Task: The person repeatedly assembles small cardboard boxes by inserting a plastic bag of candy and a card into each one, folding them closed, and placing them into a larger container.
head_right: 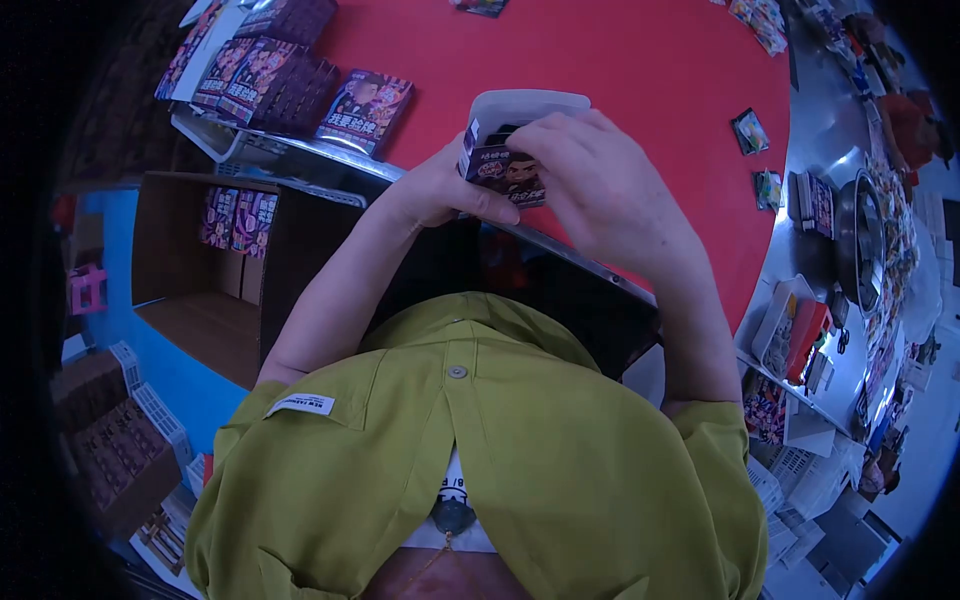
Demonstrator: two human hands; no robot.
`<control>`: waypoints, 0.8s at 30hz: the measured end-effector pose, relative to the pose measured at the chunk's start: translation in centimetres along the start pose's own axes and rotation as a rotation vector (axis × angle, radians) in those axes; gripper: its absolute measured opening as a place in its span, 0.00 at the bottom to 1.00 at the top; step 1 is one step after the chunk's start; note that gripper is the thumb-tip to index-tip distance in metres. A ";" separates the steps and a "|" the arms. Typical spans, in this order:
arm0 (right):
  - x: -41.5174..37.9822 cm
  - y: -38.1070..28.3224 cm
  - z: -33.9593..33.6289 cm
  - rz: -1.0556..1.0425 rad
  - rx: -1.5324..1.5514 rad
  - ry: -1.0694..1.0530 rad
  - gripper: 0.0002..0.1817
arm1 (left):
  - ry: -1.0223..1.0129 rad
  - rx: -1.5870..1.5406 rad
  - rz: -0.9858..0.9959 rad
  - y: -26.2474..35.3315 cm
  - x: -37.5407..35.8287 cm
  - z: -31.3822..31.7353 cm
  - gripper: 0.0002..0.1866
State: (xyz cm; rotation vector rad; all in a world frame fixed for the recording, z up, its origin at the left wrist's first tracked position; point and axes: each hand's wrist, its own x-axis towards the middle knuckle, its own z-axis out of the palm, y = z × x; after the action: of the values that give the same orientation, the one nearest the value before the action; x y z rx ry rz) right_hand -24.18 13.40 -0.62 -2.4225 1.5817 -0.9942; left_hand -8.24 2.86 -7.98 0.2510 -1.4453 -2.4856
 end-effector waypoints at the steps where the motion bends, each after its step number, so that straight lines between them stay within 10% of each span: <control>1: -0.3 -0.2 0.4 -0.004 0.031 -0.038 0.17 | -0.014 0.022 -0.016 0.1 0.1 -0.1 0.38; 8: -2.2 0.2 3.9 0.151 -0.033 0.017 0.19 | 0.057 0.348 0.244 -0.5 0.3 -0.9 0.44; 13: -2.9 0.3 5.5 -0.018 -0.261 0.191 0.19 | 0.275 -0.007 0.326 -1.4 -1.6 -0.4 0.24; 24: -2.2 -1.2 5.3 0.059 -0.076 0.237 0.17 | 0.442 -0.159 0.335 -2.0 -0.6 1.2 0.13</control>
State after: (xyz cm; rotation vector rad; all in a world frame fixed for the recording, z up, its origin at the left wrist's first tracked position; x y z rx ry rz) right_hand -20.84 14.34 -5.34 -2.3631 1.7829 -1.2733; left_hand -8.32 5.03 -9.14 0.4517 -1.0114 -2.0902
